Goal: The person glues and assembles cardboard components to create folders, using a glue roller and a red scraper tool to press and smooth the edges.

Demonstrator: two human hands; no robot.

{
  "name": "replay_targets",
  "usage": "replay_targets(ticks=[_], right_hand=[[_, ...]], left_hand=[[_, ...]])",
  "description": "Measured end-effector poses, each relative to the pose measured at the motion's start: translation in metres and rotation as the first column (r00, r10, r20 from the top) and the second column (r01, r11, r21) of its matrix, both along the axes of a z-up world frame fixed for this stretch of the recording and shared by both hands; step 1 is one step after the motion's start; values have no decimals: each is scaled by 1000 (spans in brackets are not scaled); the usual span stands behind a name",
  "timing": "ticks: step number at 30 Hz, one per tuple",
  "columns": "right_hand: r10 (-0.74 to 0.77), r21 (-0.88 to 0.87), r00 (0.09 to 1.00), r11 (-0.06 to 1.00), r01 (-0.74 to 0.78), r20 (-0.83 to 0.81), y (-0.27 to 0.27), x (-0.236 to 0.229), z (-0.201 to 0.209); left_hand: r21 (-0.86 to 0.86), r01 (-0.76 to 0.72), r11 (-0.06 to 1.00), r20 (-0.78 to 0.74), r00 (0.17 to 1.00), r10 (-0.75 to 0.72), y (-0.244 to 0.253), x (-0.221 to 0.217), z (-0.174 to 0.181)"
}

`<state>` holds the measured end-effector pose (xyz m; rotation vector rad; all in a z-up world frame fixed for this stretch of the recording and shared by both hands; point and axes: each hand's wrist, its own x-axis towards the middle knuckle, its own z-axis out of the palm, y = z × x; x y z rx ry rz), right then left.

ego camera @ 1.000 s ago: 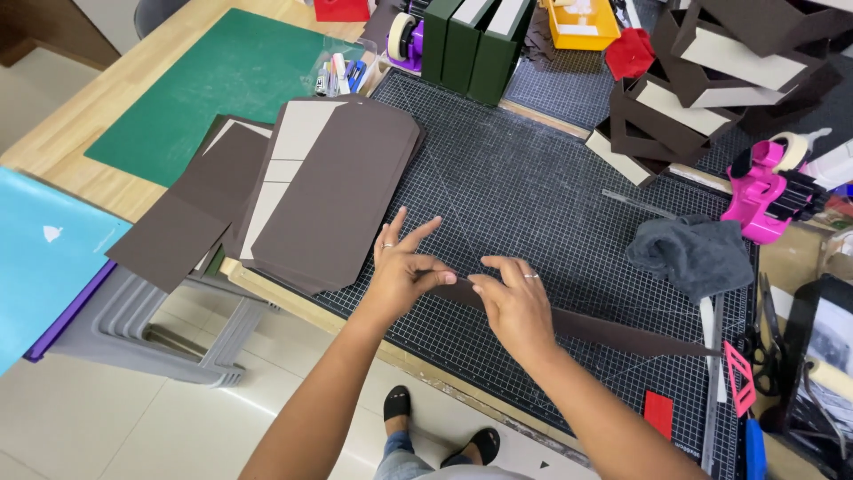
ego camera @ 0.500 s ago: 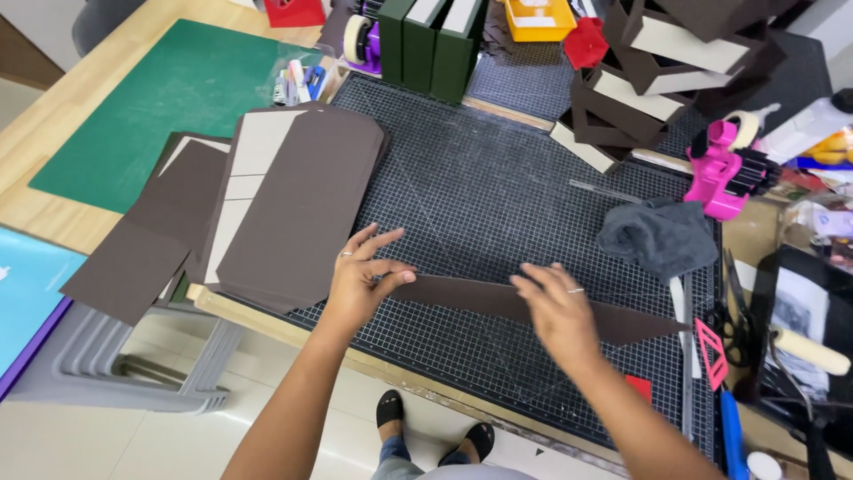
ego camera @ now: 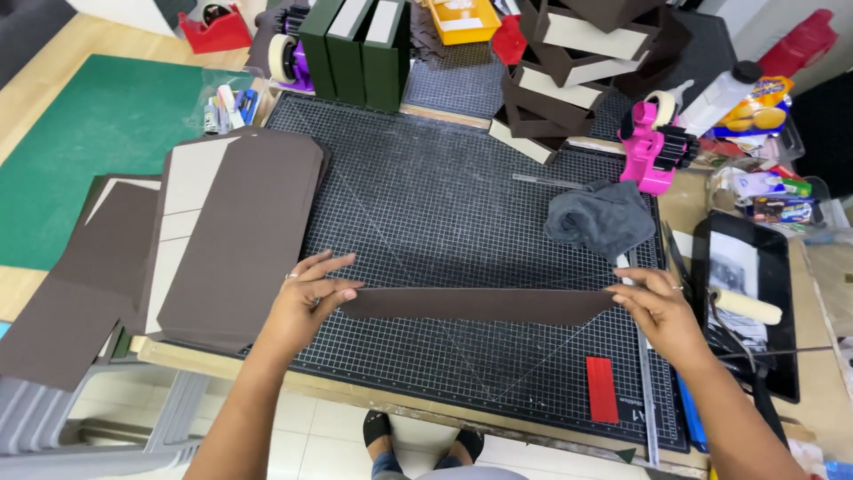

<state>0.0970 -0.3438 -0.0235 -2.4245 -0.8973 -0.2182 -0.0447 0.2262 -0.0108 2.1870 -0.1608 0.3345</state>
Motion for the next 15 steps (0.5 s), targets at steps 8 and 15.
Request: replay_targets(ticks=[8, 15], right_hand=[[-125, 118, 992, 985, 126, -20, 4, -16, 4], [-108, 27, 992, 994, 110, -60, 1, -9, 9]], left_hand=[[-121, -106, 987, -63, 993, 99, -4, -6, -1], [238, -181, 954, 36, 983, 178, -21, 7, 42]])
